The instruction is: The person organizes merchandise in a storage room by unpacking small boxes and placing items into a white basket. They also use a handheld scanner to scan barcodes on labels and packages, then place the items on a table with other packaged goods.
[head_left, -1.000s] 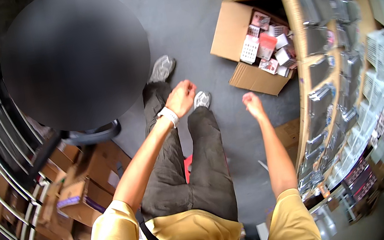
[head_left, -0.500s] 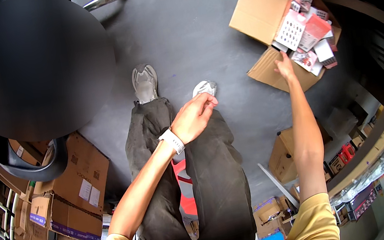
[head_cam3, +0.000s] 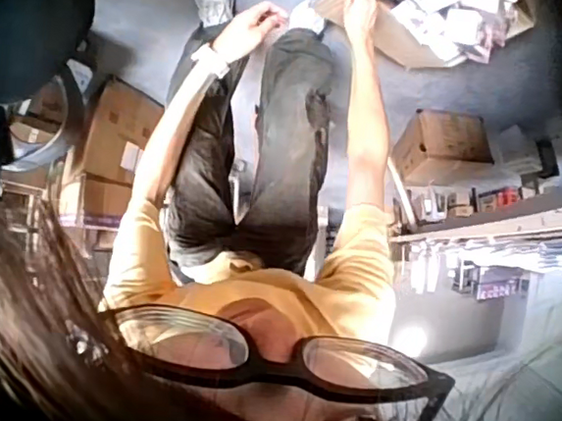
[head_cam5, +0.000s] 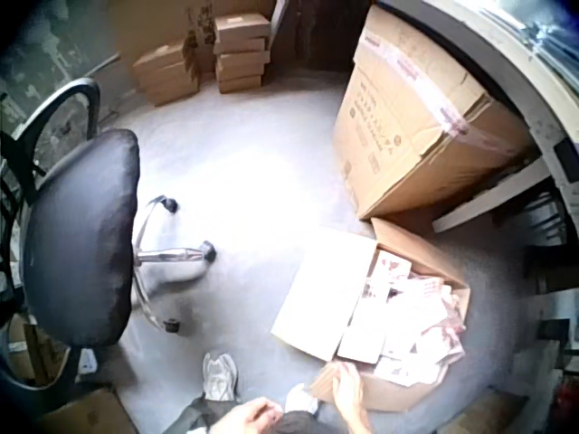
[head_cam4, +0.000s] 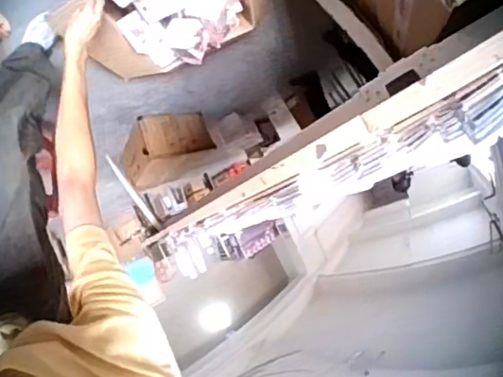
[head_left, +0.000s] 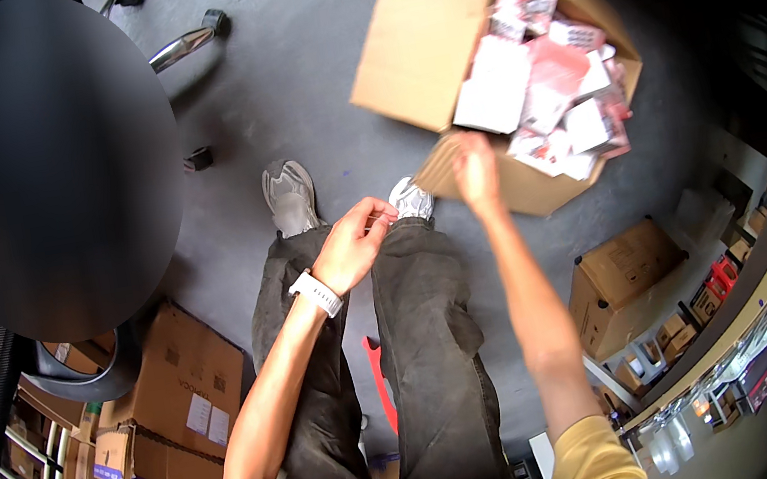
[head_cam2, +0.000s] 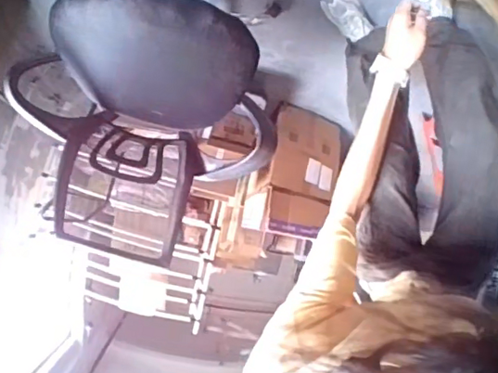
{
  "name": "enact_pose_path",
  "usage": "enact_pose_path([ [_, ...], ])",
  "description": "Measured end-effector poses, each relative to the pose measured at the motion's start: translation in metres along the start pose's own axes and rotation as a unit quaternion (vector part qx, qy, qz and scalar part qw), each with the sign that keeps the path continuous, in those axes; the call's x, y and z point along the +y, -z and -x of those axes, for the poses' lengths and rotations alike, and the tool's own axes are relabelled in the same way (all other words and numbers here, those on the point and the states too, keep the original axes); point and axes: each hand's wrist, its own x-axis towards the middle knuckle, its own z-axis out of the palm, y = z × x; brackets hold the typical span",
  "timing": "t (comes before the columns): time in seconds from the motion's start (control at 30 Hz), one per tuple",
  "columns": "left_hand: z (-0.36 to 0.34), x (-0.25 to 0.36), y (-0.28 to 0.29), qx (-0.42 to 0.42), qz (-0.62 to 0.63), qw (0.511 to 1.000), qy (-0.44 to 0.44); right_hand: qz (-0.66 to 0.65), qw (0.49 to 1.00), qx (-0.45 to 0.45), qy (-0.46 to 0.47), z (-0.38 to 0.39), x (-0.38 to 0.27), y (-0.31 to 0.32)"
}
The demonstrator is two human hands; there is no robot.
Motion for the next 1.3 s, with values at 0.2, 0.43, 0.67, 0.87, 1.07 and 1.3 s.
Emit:
enact_pose_path([
  [0.2, -0.031, -0.014, 0.006, 0.143, -0.097, 0.984, -0.033, -0.125, 0.968, -0.172, 0.132, 0.076, -0.084, 0.002],
  [0.43, -0.077, -0.044, 0.021, 0.170, -0.173, 0.970, -0.014, -0.149, 0.979, 0.112, -0.080, 0.102, -0.016, 0.055],
  [0.67, -0.111, -0.036, -0.029, 0.103, 0.096, 0.990, -0.011, -0.624, 0.573, 0.129, -0.515, 0.055, 0.104, 0.117],
  [0.87, -0.128, -0.049, -0.051, 0.122, 0.148, 0.981, 0.014, -0.664, 0.581, 0.125, -0.453, 0.018, 0.076, 0.144],
  [1.07, -0.115, -0.036, -0.061, 0.064, 0.133, 0.989, -0.014, -0.567, 0.601, 0.201, -0.526, 0.026, 0.085, 0.124],
  [1.3, -0.037, -0.015, -0.066, 0.142, 0.161, 0.976, 0.028, -0.605, 0.603, 0.121, -0.506, 0.051, 0.062, 0.135],
])
